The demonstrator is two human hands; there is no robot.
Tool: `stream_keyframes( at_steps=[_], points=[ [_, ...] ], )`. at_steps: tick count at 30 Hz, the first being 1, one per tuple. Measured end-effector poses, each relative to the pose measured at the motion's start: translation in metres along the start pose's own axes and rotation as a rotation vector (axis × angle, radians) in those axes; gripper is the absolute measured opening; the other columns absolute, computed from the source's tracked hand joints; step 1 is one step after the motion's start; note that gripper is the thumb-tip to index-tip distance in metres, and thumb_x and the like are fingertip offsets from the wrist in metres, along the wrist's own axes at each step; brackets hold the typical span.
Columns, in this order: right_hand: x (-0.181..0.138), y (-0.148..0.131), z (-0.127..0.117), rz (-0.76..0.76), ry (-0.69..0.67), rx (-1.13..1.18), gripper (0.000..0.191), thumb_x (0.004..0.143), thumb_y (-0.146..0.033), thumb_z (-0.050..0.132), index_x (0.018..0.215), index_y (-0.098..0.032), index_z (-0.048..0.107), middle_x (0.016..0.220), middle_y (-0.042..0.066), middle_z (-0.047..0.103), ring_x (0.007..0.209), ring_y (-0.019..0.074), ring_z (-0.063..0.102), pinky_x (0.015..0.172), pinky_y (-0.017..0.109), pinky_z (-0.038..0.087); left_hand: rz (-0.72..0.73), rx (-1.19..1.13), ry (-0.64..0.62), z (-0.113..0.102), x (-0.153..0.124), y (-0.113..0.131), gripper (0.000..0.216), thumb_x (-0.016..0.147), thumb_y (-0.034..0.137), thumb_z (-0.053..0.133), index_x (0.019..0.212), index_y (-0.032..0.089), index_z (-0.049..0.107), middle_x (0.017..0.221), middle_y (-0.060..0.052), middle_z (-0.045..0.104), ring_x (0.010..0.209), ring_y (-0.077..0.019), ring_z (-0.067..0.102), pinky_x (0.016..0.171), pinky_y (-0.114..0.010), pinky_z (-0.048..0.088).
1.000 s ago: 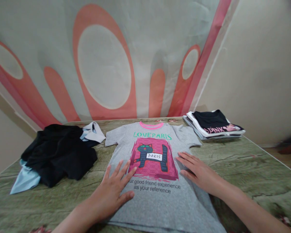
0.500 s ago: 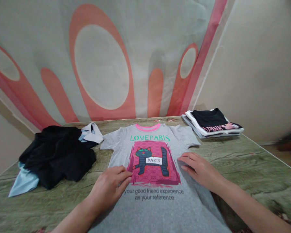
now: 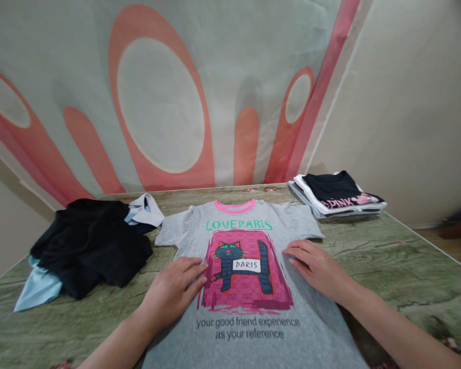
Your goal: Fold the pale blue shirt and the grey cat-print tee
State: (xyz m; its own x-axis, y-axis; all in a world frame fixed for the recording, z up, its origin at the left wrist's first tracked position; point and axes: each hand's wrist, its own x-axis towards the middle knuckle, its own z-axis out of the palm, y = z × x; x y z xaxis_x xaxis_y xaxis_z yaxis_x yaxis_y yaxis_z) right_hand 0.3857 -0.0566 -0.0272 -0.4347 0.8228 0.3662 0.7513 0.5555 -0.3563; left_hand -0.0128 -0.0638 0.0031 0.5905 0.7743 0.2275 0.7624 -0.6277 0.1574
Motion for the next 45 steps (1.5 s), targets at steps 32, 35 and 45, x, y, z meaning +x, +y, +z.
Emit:
stream_keyframes(
  at_steps=[32,35,45],
  points=[
    [-0.001,-0.006,-0.001,-0.042,0.018,-0.006,0.027,0.097,-0.021,0.045,0.115,-0.025,0.065,0.112,0.007,0.067,0.104,0.0223,0.061,0.091,0.042,0.050,-0.084,0.141,-0.072,0.019,-0.002,-0.017,0.050,0.099,0.043,0.042,0.147,0.029,0.038,0.155,-0.007,0.035,0.142,-0.0324,0.029,0.112,-0.055,0.031],
    [-0.001,-0.007,-0.002,-0.041,0.008,0.008,0.027,0.097,-0.020,0.045,0.114,-0.025,0.065,0.111,0.006,0.067,0.104,0.0219,0.060,0.092,0.042,0.050,-0.074,0.148,-0.070,0.022,-0.004,-0.021,0.050,0.099,0.042,0.040,0.148,0.031,0.035,0.156,-0.005,0.033,0.143,-0.0323,0.027,0.112,-0.056,0.030],
    [-0.004,0.016,0.004,0.013,-0.020,-0.093,0.031,0.093,-0.017,0.048,0.119,-0.025,0.064,0.121,0.006,0.064,0.111,0.0235,0.057,0.094,0.042,0.049,-0.109,0.059,0.074,0.014,-0.004,-0.011,0.056,0.098,0.039,0.045,0.149,0.022,0.030,0.156,-0.011,0.031,0.143,-0.0282,0.028,0.114,-0.048,0.033]
  ],
)
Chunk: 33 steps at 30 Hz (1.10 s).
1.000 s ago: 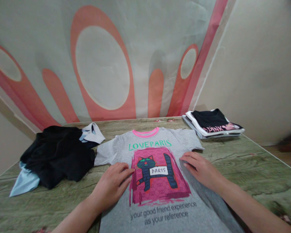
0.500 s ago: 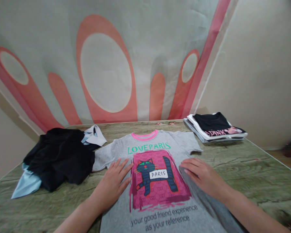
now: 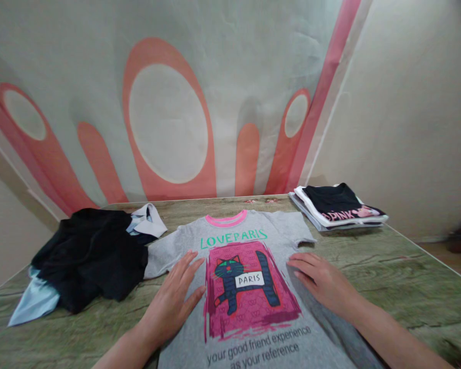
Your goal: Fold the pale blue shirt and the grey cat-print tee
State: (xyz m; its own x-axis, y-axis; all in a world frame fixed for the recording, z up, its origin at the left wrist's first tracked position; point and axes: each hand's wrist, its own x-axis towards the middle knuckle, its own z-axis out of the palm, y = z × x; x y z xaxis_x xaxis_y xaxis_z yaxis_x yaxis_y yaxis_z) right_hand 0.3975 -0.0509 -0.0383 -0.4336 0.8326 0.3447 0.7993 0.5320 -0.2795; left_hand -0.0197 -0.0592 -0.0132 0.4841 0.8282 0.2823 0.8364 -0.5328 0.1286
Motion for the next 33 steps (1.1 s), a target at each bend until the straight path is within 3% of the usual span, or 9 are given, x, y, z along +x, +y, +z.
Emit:
stream_keyframes(
  at_steps=[5,8,14,21,26,28,30,32,33],
  points=[
    [-0.004,0.019,0.000,0.078,0.076,-0.107,0.038,0.091,-0.011,0.044,0.121,-0.024,0.064,0.125,0.007,0.063,0.116,0.0264,0.056,0.098,0.047,0.045,0.084,0.014,-0.083,0.000,0.001,-0.002,0.043,0.097,0.041,0.047,0.138,0.026,0.048,0.145,-0.007,0.049,0.135,-0.0272,0.043,0.113,-0.048,0.036],
    [-0.003,0.010,-0.007,0.081,0.081,-0.045,0.032,0.093,-0.016,0.045,0.116,-0.023,0.066,0.117,0.008,0.065,0.109,0.0250,0.058,0.094,0.043,0.048,0.092,0.048,-0.129,0.000,0.002,-0.002,0.044,0.098,0.041,0.045,0.140,0.029,0.046,0.148,-0.005,0.045,0.136,-0.0272,0.042,0.113,-0.051,0.034],
    [0.001,-0.025,-0.015,0.061,-0.080,0.159,0.028,0.094,-0.017,0.045,0.110,-0.026,0.067,0.105,0.004,0.065,0.094,0.0174,0.062,0.085,0.030,0.051,0.075,0.069,-0.160,0.000,0.003,0.000,0.047,0.098,0.043,0.042,0.142,0.026,0.045,0.151,-0.006,0.042,0.138,-0.0273,0.039,0.114,-0.052,0.032],
    [0.001,-0.021,-0.016,0.085,-0.117,0.141,0.042,0.085,-0.004,0.042,0.114,-0.026,0.065,0.110,0.005,0.063,0.100,0.0180,0.060,0.089,0.030,0.048,0.082,0.060,-0.153,-0.001,0.003,0.001,0.046,0.098,0.042,0.043,0.141,0.026,0.045,0.150,-0.006,0.043,0.137,-0.0274,0.040,0.114,-0.053,0.032],
    [0.004,-0.012,-0.013,0.110,-0.094,-0.014,0.047,0.084,0.000,0.040,0.113,-0.027,0.065,0.109,0.004,0.064,0.099,0.0195,0.058,0.086,0.032,0.047,0.128,0.030,-0.102,0.000,0.001,0.002,0.048,0.096,0.042,0.049,0.140,0.025,0.045,0.147,-0.009,0.046,0.134,-0.0306,0.044,0.108,-0.054,0.038],
    [0.004,-0.004,-0.011,0.124,-0.072,-0.101,0.051,0.082,0.002,0.040,0.114,-0.028,0.065,0.110,0.003,0.065,0.098,0.0206,0.058,0.085,0.033,0.047,0.154,-0.043,-0.093,-0.002,0.000,0.007,0.040,0.096,0.040,0.050,0.133,0.025,0.052,0.134,-0.010,0.057,0.123,-0.0283,0.054,0.101,-0.047,0.046],
    [0.003,0.005,-0.009,0.134,-0.043,-0.164,0.054,0.080,0.004,0.040,0.116,-0.029,0.064,0.113,0.003,0.065,0.100,0.0215,0.057,0.085,0.034,0.047,0.152,-0.149,-0.085,-0.007,-0.001,0.012,0.026,0.098,0.033,0.047,0.119,0.025,0.061,0.109,-0.006,0.068,0.101,-0.0215,0.064,0.088,-0.036,0.052],
    [0.002,0.011,-0.008,0.130,0.000,-0.177,0.054,0.080,0.004,0.041,0.117,-0.028,0.064,0.116,0.004,0.064,0.103,0.0220,0.057,0.087,0.035,0.047,0.143,-0.214,-0.058,-0.010,-0.001,0.017,0.022,0.099,0.027,0.044,0.109,0.025,0.063,0.094,-0.004,0.068,0.090,-0.0180,0.064,0.083,-0.032,0.051],
    [0.002,0.011,-0.007,0.123,0.024,-0.163,0.051,0.082,0.002,0.041,0.117,-0.027,0.064,0.117,0.004,0.064,0.104,0.0220,0.057,0.089,0.035,0.047,0.142,-0.215,-0.039,-0.012,-0.001,0.019,0.020,0.098,0.026,0.045,0.108,0.025,0.063,0.095,-0.004,0.067,0.093,-0.0186,0.063,0.085,-0.033,0.049]
  ],
)
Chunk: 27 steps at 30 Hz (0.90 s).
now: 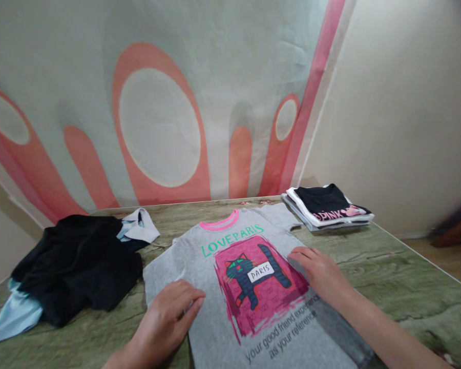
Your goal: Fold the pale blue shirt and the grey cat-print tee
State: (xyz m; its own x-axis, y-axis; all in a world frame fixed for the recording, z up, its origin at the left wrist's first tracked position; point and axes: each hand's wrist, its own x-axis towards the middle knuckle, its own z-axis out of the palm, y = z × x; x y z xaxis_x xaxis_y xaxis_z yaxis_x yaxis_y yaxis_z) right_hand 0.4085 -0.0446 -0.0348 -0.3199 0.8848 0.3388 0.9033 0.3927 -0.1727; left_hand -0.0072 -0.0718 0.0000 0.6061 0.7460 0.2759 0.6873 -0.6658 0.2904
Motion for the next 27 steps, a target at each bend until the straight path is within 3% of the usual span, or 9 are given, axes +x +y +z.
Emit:
stream_keyframes(
  at_steps=[4,9,16,20,22,24,27],
  points=[
    [-0.003,-0.012,0.003,-0.026,0.032,0.126,0.036,0.092,-0.010,0.043,0.115,-0.025,0.065,0.112,0.006,0.065,0.100,0.0208,0.060,0.089,0.036,0.049,0.011,0.071,-0.015,-0.002,0.003,0.000,0.021,0.094,0.028,0.052,0.114,0.026,0.060,0.117,-0.007,0.061,0.111,-0.0245,0.056,0.097,-0.041,0.044],
    [-0.004,-0.024,0.003,-0.054,-0.011,0.203,0.033,0.093,-0.015,0.045,0.116,-0.026,0.066,0.111,0.007,0.066,0.097,0.0207,0.062,0.085,0.036,0.053,-0.037,0.102,-0.087,-0.008,0.008,0.004,0.018,0.094,0.025,0.049,0.108,0.025,0.061,0.112,-0.006,0.061,0.105,-0.0242,0.057,0.090,-0.040,0.045],
    [0.002,-0.007,0.009,-0.124,-0.054,0.143,0.061,0.084,-0.001,0.038,0.138,-0.028,0.052,0.136,0.006,0.057,0.123,0.0232,0.053,0.103,0.046,0.044,-0.069,0.052,-0.099,-0.013,0.005,0.014,0.027,0.098,0.028,0.043,0.084,0.023,0.065,0.075,-0.002,0.062,0.076,-0.0183,0.060,0.079,-0.036,0.046],
    [0.001,-0.005,0.010,-0.076,0.037,0.142,0.049,0.089,-0.009,0.040,0.132,-0.026,0.058,0.131,0.008,0.060,0.117,0.0231,0.057,0.099,0.044,0.048,-0.045,0.135,0.011,-0.010,0.001,0.000,0.023,0.095,0.034,0.051,0.112,0.027,0.065,0.112,-0.006,0.066,0.106,-0.0242,0.060,0.094,-0.040,0.044],
    [0.000,-0.007,0.007,-0.044,0.042,0.144,0.038,0.093,-0.017,0.042,0.123,-0.025,0.063,0.119,0.009,0.066,0.107,0.0230,0.062,0.094,0.042,0.052,-0.058,0.172,-0.004,-0.011,0.002,-0.004,0.027,0.093,0.037,0.053,0.115,0.027,0.065,0.119,-0.006,0.064,0.110,-0.0255,0.059,0.095,-0.040,0.045],
    [-0.001,-0.009,0.004,-0.023,0.012,0.151,0.033,0.096,-0.022,0.042,0.119,-0.025,0.065,0.111,0.008,0.068,0.100,0.0224,0.065,0.089,0.040,0.054,-0.113,0.157,-0.061,-0.016,0.003,-0.004,0.025,0.095,0.038,0.049,0.106,0.026,0.068,0.107,-0.005,0.069,0.099,-0.0229,0.064,0.087,-0.035,0.048],
    [-0.002,-0.013,0.001,-0.014,-0.017,0.169,0.036,0.098,-0.024,0.039,0.128,-0.023,0.059,0.118,0.009,0.066,0.107,0.0225,0.063,0.093,0.041,0.053,-0.216,0.072,-0.157,-0.022,0.004,0.004,0.031,0.098,0.038,0.042,0.090,0.025,0.069,0.082,-0.001,0.070,0.078,-0.0181,0.066,0.070,-0.027,0.049]
  ],
)
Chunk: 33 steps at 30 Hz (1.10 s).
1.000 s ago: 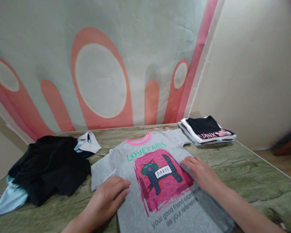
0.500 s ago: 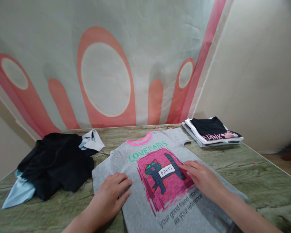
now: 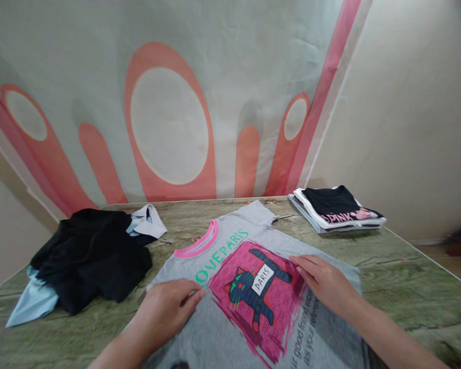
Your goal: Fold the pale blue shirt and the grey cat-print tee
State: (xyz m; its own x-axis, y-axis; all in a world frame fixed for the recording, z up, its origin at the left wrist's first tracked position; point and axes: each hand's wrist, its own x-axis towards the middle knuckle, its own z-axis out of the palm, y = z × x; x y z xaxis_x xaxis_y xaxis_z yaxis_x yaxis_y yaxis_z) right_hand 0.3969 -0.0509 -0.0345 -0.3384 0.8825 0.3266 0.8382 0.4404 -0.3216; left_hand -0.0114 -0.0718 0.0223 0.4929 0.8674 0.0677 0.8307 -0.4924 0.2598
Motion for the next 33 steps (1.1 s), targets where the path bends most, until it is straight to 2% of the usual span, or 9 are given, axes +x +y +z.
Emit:
stream_keyframes(
  at_steps=[2,4,7,9,13,16,22,28,33],
  points=[
    [-0.001,-0.001,0.001,-0.022,-0.006,0.001,0.042,0.098,-0.024,0.040,0.138,-0.023,0.050,0.130,0.009,0.061,0.118,0.0231,0.058,0.100,0.043,0.050,-0.031,-0.059,-0.041,-0.001,-0.001,0.003,0.037,0.100,0.038,0.039,0.080,0.023,0.067,0.071,0.001,0.067,0.068,-0.0157,0.065,0.061,-0.024,0.046],
    [-0.001,0.000,0.001,-0.050,0.005,-0.008,0.045,0.097,-0.024,0.041,0.142,-0.024,0.045,0.138,0.009,0.055,0.124,0.0236,0.053,0.104,0.044,0.047,-0.013,-0.089,-0.015,0.001,-0.002,0.002,0.037,0.100,0.035,0.039,0.080,0.023,0.066,0.073,0.000,0.067,0.071,-0.0153,0.065,0.063,-0.023,0.046],
    [-0.002,0.003,0.000,-0.044,0.043,-0.016,0.039,0.096,-0.025,0.044,0.134,-0.025,0.054,0.131,0.009,0.059,0.119,0.0238,0.057,0.101,0.044,0.049,0.068,-0.062,0.080,0.005,0.001,-0.004,0.024,0.097,0.031,0.046,0.108,0.026,0.066,0.105,-0.004,0.068,0.099,-0.0196,0.063,0.086,-0.030,0.049],
    [-0.002,0.006,-0.001,-0.019,0.048,-0.011,0.036,0.096,-0.026,0.044,0.129,-0.026,0.058,0.122,0.009,0.064,0.112,0.0236,0.061,0.098,0.042,0.051,0.095,-0.022,0.088,0.006,0.002,-0.005,0.029,0.094,0.030,0.051,0.120,0.027,0.062,0.119,-0.006,0.064,0.109,-0.0225,0.060,0.094,-0.035,0.047],
    [-0.003,0.015,0.003,-0.013,0.023,-0.030,0.046,0.096,-0.025,0.044,0.142,-0.023,0.045,0.136,0.011,0.056,0.122,0.0253,0.055,0.102,0.045,0.048,0.053,-0.046,0.015,0.003,0.001,-0.003,0.024,0.096,0.032,0.046,0.110,0.027,0.066,0.102,-0.005,0.068,0.094,-0.0200,0.065,0.082,-0.031,0.052],
    [-0.002,0.017,0.002,-0.011,0.059,-0.049,0.054,0.095,-0.028,0.044,0.148,-0.023,0.035,0.148,0.012,0.043,0.130,0.0264,0.048,0.104,0.046,0.046,0.048,-0.089,0.068,0.005,-0.002,-0.005,0.027,0.099,0.032,0.043,0.106,0.027,0.067,0.098,-0.004,0.069,0.092,-0.0187,0.065,0.082,-0.028,0.052],
    [0.000,0.011,-0.006,-0.065,0.010,-0.009,0.035,0.096,-0.025,0.044,0.128,-0.027,0.057,0.116,0.007,0.067,0.108,0.0225,0.062,0.096,0.043,0.050,0.131,0.085,0.114,0.014,0.001,-0.017,0.030,0.095,0.033,0.050,0.122,0.029,0.062,0.121,-0.006,0.063,0.111,-0.0245,0.059,0.097,-0.039,0.048],
    [-0.002,0.019,0.000,-0.036,0.047,-0.042,0.035,0.094,-0.023,0.046,0.127,-0.024,0.059,0.124,0.008,0.064,0.114,0.0241,0.058,0.099,0.046,0.047,0.030,0.144,0.132,0.010,0.001,-0.020,0.030,0.099,0.031,0.041,0.111,0.026,0.067,0.105,-0.007,0.067,0.097,-0.0224,0.064,0.086,-0.036,0.053],
    [-0.002,0.020,-0.001,-0.060,0.047,-0.019,0.031,0.093,-0.023,0.049,0.120,-0.026,0.064,0.120,0.007,0.065,0.110,0.0227,0.060,0.097,0.042,0.049,0.064,0.229,0.205,0.019,0.000,-0.038,0.040,0.096,0.042,0.048,0.133,0.029,0.056,0.138,-0.007,0.056,0.125,-0.0274,0.052,0.104,-0.044,0.044]
  ],
)
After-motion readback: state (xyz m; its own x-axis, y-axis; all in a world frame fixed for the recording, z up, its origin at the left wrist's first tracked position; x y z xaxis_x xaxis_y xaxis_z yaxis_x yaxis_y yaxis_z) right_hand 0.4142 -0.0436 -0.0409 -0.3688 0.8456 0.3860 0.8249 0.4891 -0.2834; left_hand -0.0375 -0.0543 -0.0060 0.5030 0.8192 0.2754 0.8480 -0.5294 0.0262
